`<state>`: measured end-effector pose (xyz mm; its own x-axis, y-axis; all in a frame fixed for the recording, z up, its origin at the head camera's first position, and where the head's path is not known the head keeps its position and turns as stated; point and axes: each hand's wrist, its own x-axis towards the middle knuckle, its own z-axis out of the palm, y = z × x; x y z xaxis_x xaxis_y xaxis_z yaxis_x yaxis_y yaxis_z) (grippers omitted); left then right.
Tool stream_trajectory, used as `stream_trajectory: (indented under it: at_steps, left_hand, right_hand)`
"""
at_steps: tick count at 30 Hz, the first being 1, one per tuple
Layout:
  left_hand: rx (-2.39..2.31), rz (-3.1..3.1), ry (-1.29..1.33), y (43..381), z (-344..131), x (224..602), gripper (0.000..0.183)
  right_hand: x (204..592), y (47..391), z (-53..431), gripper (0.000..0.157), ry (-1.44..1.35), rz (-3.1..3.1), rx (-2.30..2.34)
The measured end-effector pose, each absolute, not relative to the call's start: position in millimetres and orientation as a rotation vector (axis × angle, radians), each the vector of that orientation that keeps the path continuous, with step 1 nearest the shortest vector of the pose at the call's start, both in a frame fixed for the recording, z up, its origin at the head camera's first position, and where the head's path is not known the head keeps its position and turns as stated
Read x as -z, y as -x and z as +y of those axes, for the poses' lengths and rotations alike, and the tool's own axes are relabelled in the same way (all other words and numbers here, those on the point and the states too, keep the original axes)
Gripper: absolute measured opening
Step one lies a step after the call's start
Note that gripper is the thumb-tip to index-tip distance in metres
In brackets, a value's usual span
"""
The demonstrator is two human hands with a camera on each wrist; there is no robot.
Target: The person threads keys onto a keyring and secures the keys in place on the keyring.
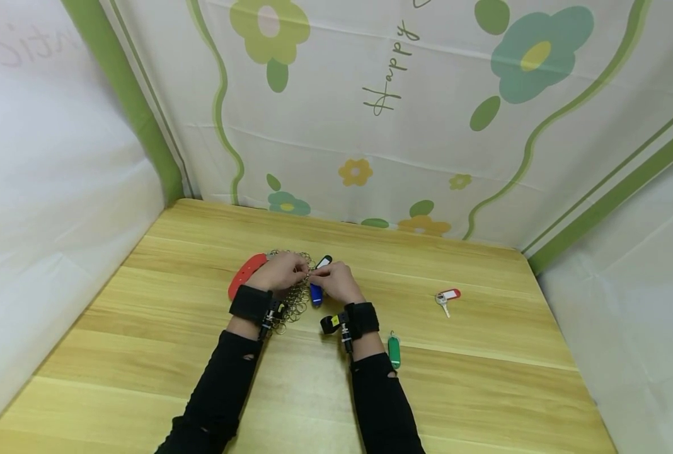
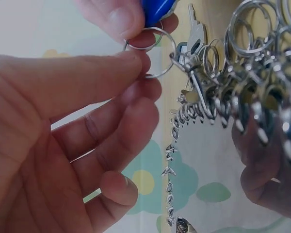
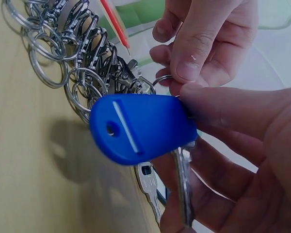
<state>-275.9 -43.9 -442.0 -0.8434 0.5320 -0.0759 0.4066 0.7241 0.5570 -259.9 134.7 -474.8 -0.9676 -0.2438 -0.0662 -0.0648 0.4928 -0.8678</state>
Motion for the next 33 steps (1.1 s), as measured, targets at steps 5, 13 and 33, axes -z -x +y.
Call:
stream_trajectory:
  at_steps: [5,13,33]
  left_hand:
    - [-0.799,2.691,-0.752,275.9,-43.6,440.5,0.02]
    - [-0.844,2.672,-0.769,276.2,-45.1,442.5,0.028]
    - [-0.847,2.689,-0.72,272.1,-47.2,440.7,0.02]
  right_hand:
    - [474.4,260.5,133.7,0.012,0.274,2.581,1.435]
    - [475.0,261.2,133.3,0.013,0.257,2.56,1.475]
    - [472.9,257.9,135.3,0.012,0.273,2.626,1.403]
